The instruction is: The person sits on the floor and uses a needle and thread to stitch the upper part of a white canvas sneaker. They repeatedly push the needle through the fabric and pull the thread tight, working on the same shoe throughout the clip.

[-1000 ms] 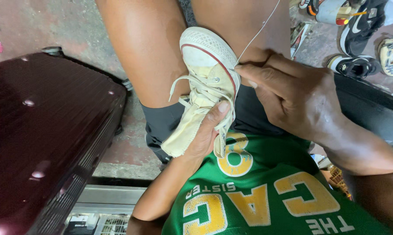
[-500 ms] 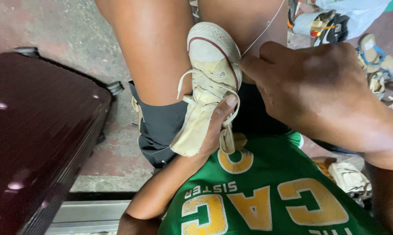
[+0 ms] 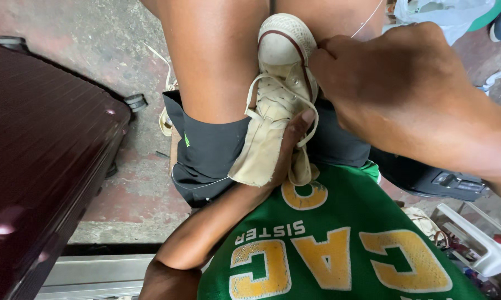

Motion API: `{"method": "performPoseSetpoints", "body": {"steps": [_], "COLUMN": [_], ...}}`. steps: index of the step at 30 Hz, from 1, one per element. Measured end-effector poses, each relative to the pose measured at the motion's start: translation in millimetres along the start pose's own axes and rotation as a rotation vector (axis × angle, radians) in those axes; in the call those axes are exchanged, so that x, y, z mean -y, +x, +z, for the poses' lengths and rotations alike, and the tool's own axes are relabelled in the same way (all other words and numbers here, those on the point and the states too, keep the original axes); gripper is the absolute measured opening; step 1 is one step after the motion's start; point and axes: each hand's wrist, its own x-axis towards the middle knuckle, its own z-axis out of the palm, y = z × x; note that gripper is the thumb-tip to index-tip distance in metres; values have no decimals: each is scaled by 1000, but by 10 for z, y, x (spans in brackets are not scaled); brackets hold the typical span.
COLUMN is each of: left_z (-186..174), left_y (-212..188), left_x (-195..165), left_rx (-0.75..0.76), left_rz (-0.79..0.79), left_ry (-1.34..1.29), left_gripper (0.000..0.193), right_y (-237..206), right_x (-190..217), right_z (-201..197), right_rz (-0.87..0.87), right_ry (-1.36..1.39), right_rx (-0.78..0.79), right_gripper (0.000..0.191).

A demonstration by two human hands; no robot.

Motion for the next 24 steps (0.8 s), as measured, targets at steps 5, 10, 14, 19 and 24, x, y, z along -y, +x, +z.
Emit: {"method": "performPoseSetpoints", "body": {"steps": [5,10,14,19,24], "left_z": [6,-10,20,-39,56], "left_y": [-26,-50,88,31,-16], "left_x": [131,402,666,793,645], "left_rx": [-16,9,-15,-19,-60], "left_rz": [86,183,-86,69,172], "left_ry": [-12,-92,-161,-177,-198], "left_gripper": [36,40,53,57,57], "right_y": [31,-36,-38,-58,-133], "right_x": [30,24,94,89,1], "right_z": [131,225,240,231,417], "right_rz": [100,133,77,-21,-51], "right_ry": [3,90,21,102,-35], "right_rx": [44,42,-109,-269,-191], "right_gripper": [20,13,6,6,6]}}
